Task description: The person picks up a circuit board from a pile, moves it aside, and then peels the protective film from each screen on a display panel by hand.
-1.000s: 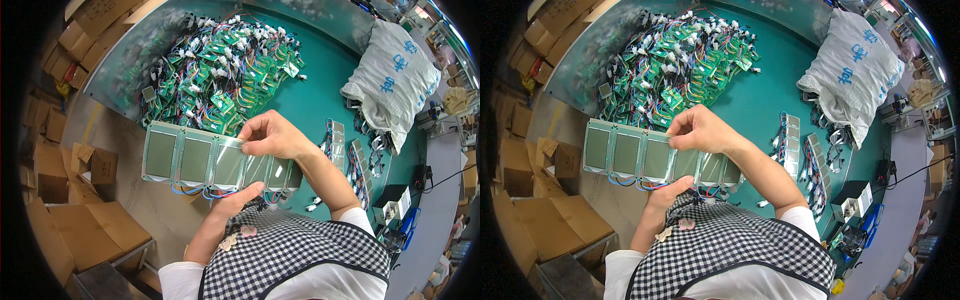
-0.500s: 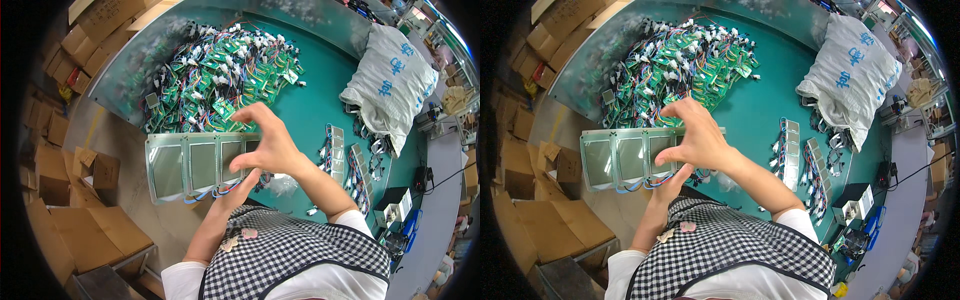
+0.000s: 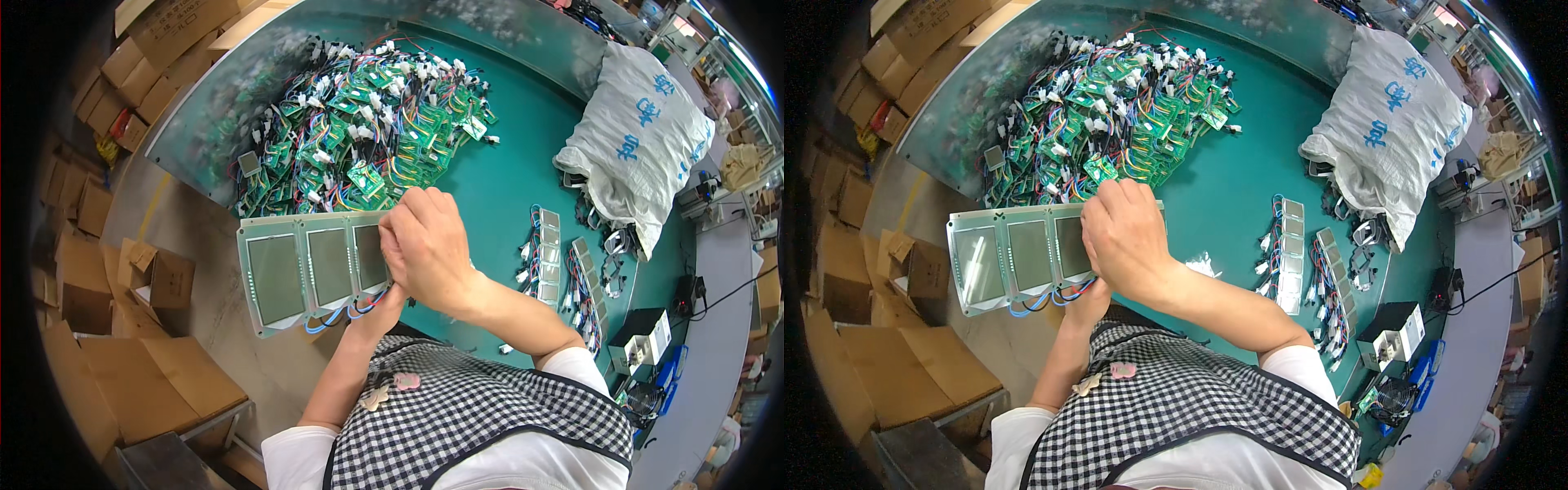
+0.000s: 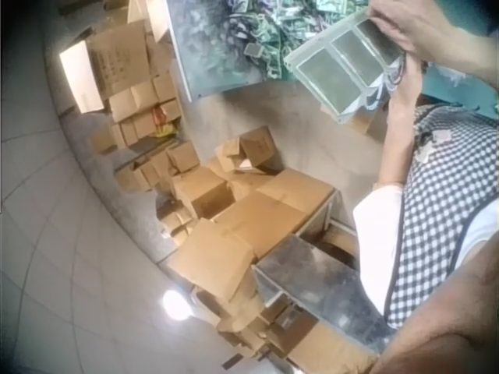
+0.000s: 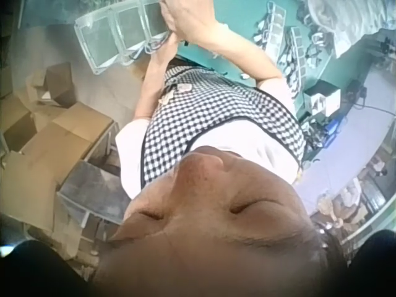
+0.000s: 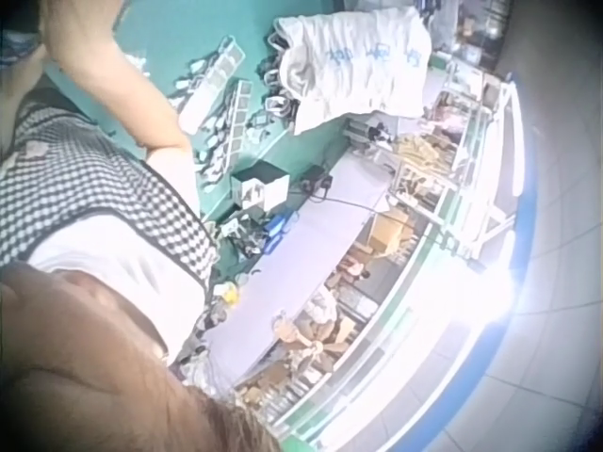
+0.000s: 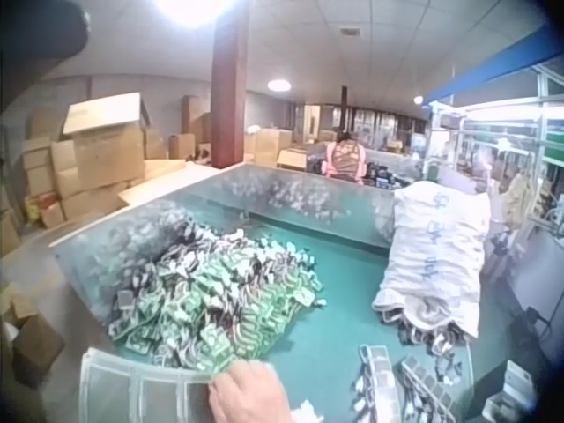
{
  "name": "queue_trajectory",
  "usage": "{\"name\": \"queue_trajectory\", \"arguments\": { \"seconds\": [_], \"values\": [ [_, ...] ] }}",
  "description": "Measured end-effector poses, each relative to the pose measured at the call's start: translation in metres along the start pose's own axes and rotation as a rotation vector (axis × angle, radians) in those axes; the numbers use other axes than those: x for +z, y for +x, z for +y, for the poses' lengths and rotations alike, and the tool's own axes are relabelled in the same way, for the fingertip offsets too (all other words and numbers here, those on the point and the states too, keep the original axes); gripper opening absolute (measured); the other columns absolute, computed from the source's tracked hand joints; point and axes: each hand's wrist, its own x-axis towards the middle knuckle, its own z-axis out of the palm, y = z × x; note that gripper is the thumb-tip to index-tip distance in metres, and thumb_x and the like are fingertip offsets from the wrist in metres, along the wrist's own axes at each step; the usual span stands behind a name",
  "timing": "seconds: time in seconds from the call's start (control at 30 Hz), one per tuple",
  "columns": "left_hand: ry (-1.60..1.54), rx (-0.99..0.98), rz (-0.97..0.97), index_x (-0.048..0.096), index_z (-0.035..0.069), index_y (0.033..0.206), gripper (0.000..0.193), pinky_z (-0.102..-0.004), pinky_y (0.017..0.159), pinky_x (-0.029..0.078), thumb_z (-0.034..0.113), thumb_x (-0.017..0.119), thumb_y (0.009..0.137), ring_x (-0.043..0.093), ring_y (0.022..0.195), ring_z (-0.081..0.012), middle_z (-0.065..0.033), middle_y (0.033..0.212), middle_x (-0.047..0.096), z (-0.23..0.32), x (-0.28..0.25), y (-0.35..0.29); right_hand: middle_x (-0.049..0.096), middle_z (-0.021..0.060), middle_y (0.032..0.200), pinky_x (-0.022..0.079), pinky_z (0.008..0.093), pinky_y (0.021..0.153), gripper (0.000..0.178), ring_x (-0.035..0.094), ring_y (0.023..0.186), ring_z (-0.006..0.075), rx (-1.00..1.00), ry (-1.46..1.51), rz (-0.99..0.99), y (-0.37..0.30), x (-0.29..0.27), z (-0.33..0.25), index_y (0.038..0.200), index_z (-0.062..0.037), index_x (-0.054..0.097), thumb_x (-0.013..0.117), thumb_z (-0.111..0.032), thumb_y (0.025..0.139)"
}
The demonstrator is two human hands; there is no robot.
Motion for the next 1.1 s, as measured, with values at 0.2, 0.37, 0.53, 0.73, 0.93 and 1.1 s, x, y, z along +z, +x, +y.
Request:
{"name": "queue_trajectory", "arguments": {
  "seconds": [0.2, 0.37, 0.53, 0.73, 0.93, 1.1],
  "values": [
    [-0.923, -0.529, 0.216, 0.051, 0.0, 0.104, 0.027, -0.0257, 0.069, 0.044, 0.002, 0.056, 0.078, 0.053, 0.081, -0.0125, -0.0049, 0.095, 0.055, -0.001, 0.004, 0.004, 0.05, 0.0079, 0.068, 0.039, 0.0319, 0.057, 0.007, 0.05, 0.065, 0.0233, 0.094, 0.414, -0.06, -0.008, -0.009, -0.003, 0.068, -0.0029, 0.053, 0.06, -0.002, 0.066],
    [-0.468, -0.292, 0.122, 0.05, -0.001, 0.105, 0.027, -0.0269, 0.07, 0.044, 0.003, 0.056, 0.079, 0.054, 0.084, -0.0138, -0.0056, 0.096, 0.056, 0.006, -0.002, 0.008, 0.053, 0.0073, 0.072, 0.043, 0.0327, 0.056, 0.007, 0.053, 0.067, 0.0241, 0.138, 0.168, -0.073, -0.001, 0.001, 0.002, 0.074, -0.0041, 0.059, 0.061, -0.004, 0.067],
    [-0.294, -0.187, 0.057, 0.049, 0.001, 0.107, 0.031, -0.0299, 0.073, 0.042, 0.005, 0.057, 0.078, 0.053, 0.088, -0.0163, -0.0072, 0.099, 0.055, -0.005, 0.003, -0.005, 0.05, 0.0075, 0.069, 0.041, 0.0349, 0.055, 0.006, 0.05, 0.065, 0.0249, 0.09, 0.094, -0.086, 0.001, 0.004, 0.002, 0.069, -0.0042, 0.056, 0.061, -0.004, 0.065],
    [-0.381, -0.24, 0.191, 0.049, 0.001, 0.106, 0.029, -0.0296, 0.073, 0.042, 0.005, 0.057, 0.078, 0.052, 0.088, -0.0157, -0.0072, 0.1, 0.054, 0.002, 0.003, 0.003, 0.043, 0.0094, 0.066, 0.038, 0.0331, 0.054, 0.011, 0.046, 0.063, 0.026, -0.07, 0.074, -0.094, 0.005, 0.006, 0.001, 0.063, -0.0033, 0.048, 0.058, 0.0, 0.059],
    [-0.586, -0.371, 0.129, 0.05, 0.001, 0.105, 0.027, -0.029, 0.075, 0.042, 0.008, 0.056, 0.08, 0.051, 0.091, -0.0135, -0.0057, 0.1, 0.054, -0.01, -0.001, -0.005, 0.049, 0.0036, 0.07, 0.04, 0.0233, 0.055, 0.008, 0.048, 0.063, 0.0107, 0.313, 1.046, -0.193, -0.016, -0.006, 0.009, 0.071, -0.0018, 0.051, 0.059, -0.003, 0.069],
    [-0.66, -0.402, 0.209, 0.054, 0.001, 0.097, 0.022, -0.0274, 0.07, 0.043, 0.013, 0.059, 0.079, 0.052, 0.082, -0.0121, -0.0032, 0.091, 0.056, -0.011, 0.014, -0.002, 0.053, 0.0047, 0.081, 0.04, 0.0228, 0.059, 0.016, 0.05, 0.069, 0.0096, 0.573, 1.07, -0.285, -0.012, -0.008, -0.001, 0.067, -0.0032, 0.047, 0.062, 0.0, 0.071]
  ]
}}
